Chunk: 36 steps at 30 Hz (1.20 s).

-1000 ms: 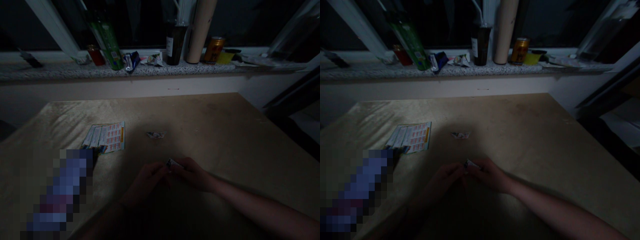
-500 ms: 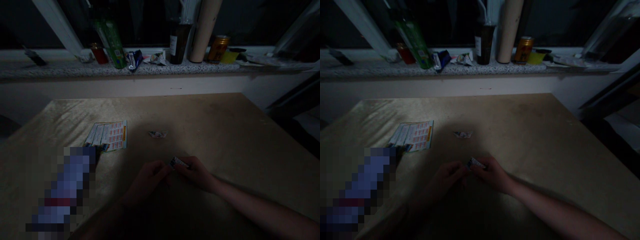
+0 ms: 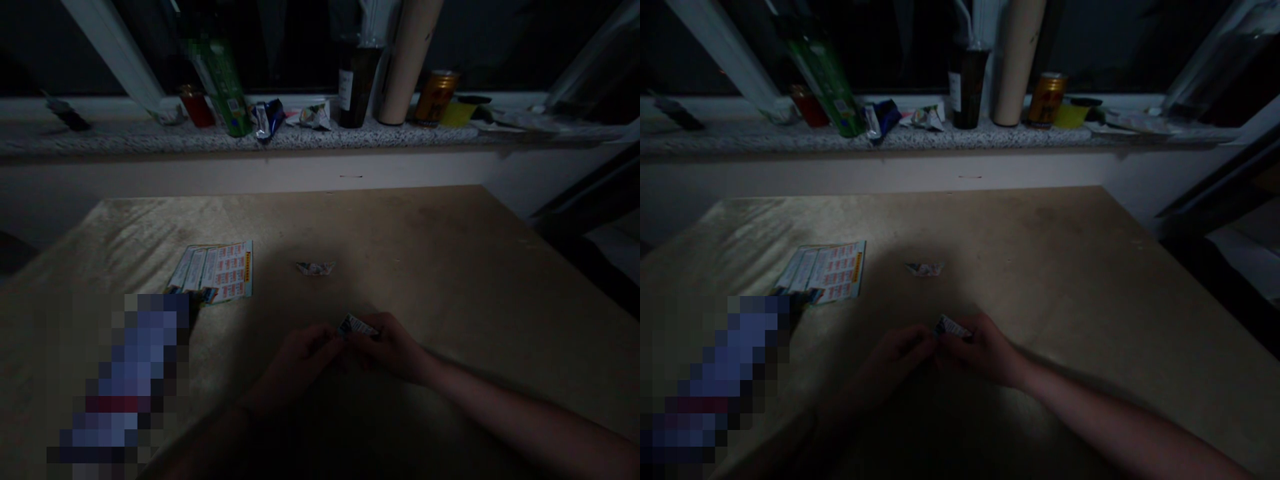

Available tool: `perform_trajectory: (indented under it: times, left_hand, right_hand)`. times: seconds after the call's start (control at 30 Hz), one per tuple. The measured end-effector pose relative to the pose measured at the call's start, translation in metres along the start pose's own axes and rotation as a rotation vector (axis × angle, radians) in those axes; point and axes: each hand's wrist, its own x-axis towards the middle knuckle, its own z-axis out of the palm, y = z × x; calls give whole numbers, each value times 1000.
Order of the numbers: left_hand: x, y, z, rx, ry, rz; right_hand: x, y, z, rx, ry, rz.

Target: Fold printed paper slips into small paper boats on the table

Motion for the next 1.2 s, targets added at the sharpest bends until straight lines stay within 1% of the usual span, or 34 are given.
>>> perform_trajectory:
  times: [0.13, 0.23, 0.33, 0.43, 0.5, 0.57, 0.7, 0.8, 0.87, 1.0, 1.07, 1.2]
  left_hand:
    - [2, 0, -1, 4, -1, -3]
    - [2, -2, -3, 0, 40, -2]
    - [1, -3, -3, -21, 86, -16]
    - [0, -2, -3, -109, 54, -41]
    - [-1, -1, -2, -161, 34, -31]
    - [-1, -1, -1, -169, 40, -14]
    - [0, -4, 0, -90, 30, 24]
    - [2, -2, 0, -22, 37, -9]
    - [2, 0, -1, -29, 39, -30]
    - [0, 2, -2, -28, 35, -24]
    - [0, 2, -2, -29, 27, -45]
    - [-1, 1, -4, -39, 40, -87]
  right_hand:
    - [1, 1, 0, 29, 23, 15]
    - [1, 0, 0, 23, 52, 25]
    - [2, 0, -1, -11, 118, 8]
    - [2, 1, -1, -14, 161, -28]
    - [2, 2, -2, -13, 164, -32]
    - [1, 2, -1, -11, 161, -25]
    - [1, -2, 0, -14, 91, -50]
    - [1, -5, 0, -41, 58, -95]
    - [0, -6, 1, -54, 51, -104]
    - [0, -4, 1, -62, 59, -89]
    - [0, -2, 1, -61, 68, -81]
    - [0, 0, 0, -79, 130, -61]
